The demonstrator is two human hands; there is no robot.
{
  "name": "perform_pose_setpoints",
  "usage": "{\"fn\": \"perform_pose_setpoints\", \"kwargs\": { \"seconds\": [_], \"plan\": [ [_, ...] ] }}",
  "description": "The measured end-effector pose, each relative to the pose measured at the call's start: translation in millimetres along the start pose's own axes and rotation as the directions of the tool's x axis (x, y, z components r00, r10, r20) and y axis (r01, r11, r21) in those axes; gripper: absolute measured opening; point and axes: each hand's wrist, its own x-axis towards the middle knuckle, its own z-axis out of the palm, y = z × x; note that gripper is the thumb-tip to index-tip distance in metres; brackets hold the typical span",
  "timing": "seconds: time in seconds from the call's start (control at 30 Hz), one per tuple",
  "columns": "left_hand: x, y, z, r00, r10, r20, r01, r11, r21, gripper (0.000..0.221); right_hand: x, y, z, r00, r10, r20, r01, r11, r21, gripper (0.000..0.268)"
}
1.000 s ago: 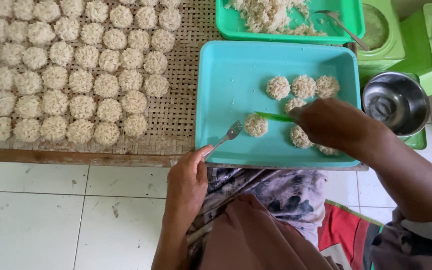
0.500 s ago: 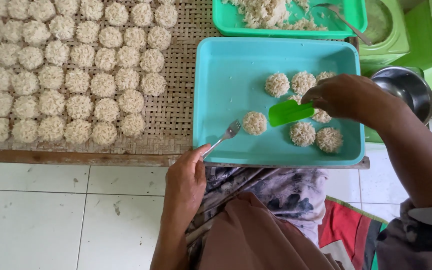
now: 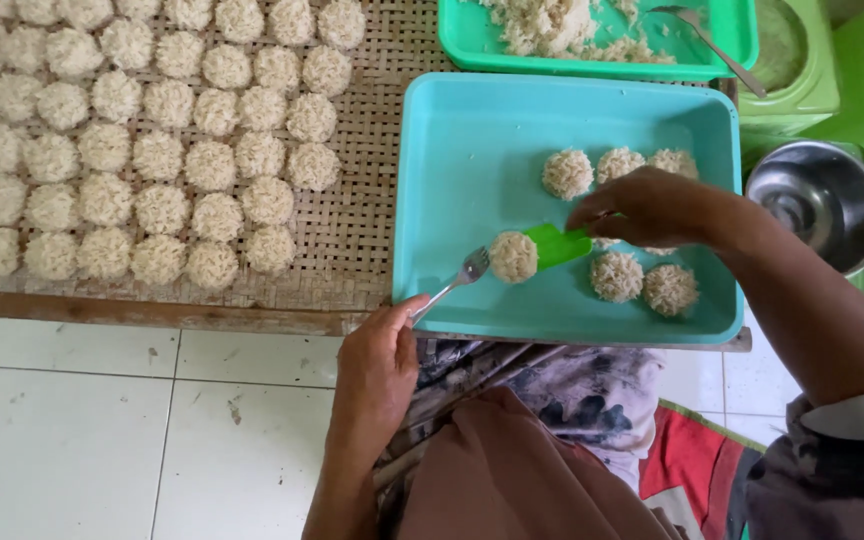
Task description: Arranging small round noodle-based food items on trays and a drying rack using a fork and spatula.
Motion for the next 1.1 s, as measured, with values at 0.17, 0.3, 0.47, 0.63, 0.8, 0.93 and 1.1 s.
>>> {"fn": "perform_pose_setpoints", "kwargs": {
  "seconds": [0.17,0.3,0.47,0.63,0.8,0.93,1.1],
  "plan": [
    [-9.6,7.5,-16.4,0.993,0.046,-0.112,-0.051,0.998,-0.038,0.038,2.1,5.9,-3.4,1.0,-0.005,-0.009,0.006,0.991,0.132,0.032],
    [-19.9,18.3,-48.8,0.973,0.066,-0.219,-0.086,0.993,-0.083,0.039,2.1,-22.0,-31.4,0.99,-0.06,-0.129,0.084,0.979,0.187,0.035],
    [-30.9,2.9,-85.6,0.942,-0.001,-0.335,-0.004,1.0,-0.013,0.041,35.8,-99.3,-66.4,0.958,-0.223,-0.18,0.236,0.97,0.056,0.036],
    [-24.2,-18.8,-99.8,0.911,-0.116,-0.397,0.106,0.993,-0.047,0.037,76.9,-164.5,-77.6,0.963,-0.237,-0.131,0.223,0.968,-0.118,0.031],
    [-7.7,-43.4,-92.0,0.896,-0.191,-0.402,0.174,0.982,-0.079,0.038,118.6,-180.3,-71.3,0.979,-0.195,-0.065,0.177,0.961,-0.213,0.029],
    [-4.8,-51.4,-91.7,0.891,-0.249,-0.381,0.234,0.968,-0.086,0.039,138.5,-185.5,-68.1,0.977,-0.207,-0.043,0.188,0.944,-0.27,0.03],
    [-5.9,-50.6,-94.5,0.869,-0.319,-0.379,0.296,0.948,-0.119,0.039,139.5,-194.2,-68.1,0.987,-0.16,-0.027,0.137,0.91,-0.391,0.03]
  ]
}}
